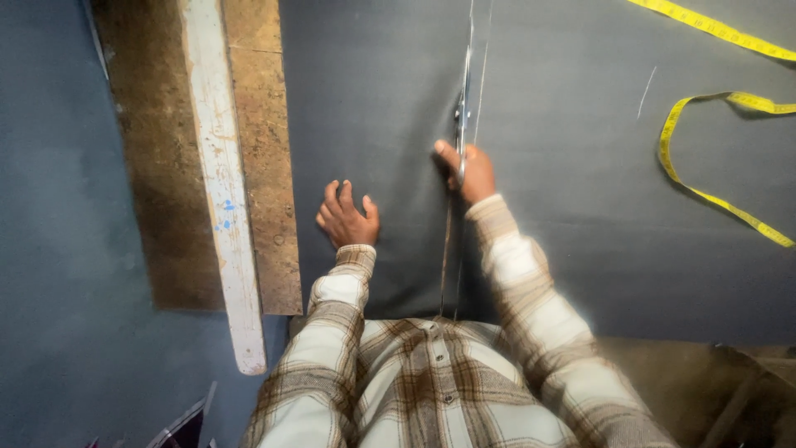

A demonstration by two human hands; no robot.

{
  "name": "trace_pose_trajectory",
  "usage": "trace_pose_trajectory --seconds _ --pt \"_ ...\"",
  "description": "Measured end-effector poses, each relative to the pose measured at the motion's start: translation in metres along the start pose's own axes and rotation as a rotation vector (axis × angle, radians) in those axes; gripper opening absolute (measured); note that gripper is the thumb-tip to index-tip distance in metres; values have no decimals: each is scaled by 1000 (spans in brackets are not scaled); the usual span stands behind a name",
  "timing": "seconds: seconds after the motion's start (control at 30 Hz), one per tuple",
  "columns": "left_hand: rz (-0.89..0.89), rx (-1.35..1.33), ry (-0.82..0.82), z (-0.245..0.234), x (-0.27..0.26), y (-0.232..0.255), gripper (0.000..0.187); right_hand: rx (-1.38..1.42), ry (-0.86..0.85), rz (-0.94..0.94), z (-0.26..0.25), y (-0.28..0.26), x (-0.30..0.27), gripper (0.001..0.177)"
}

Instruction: The person measures a large piece of dark fabric using a yellow tape measure and marks it with a white chalk. They then use a long wooden ruler to draw a straight line across the fabric. Finally, they cut the fabric along the marked line using a pair of scissors.

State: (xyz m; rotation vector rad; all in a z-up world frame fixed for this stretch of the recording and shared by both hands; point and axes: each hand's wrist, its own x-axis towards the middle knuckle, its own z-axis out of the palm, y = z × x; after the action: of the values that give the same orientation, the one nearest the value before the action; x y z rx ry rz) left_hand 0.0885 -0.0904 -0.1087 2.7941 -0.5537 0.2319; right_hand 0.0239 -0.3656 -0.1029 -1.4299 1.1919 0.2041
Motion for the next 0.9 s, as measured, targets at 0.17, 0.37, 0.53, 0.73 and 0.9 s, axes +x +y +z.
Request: trace_pose_trajectory --seconds 0.17,0.37,0.53,0.73,0.9 --pt "26 10 -25 -7 2 2 53 73 14 -6 -1 -5 19 62" --pt "-5 2 5 1 -1 1 54 -37 4 -24 -4 -7 19 64" --pt "5 10 8 5 -4 -3 56 -46 12 -7 -1 -9 15 59" --pt "-1 8 3 5 -2 -1 57 5 9 -13 -5 -25 13 60" --pt "-11 13 -22 -2 0 3 55 -37 -4 -47 -8 -30 56 66"
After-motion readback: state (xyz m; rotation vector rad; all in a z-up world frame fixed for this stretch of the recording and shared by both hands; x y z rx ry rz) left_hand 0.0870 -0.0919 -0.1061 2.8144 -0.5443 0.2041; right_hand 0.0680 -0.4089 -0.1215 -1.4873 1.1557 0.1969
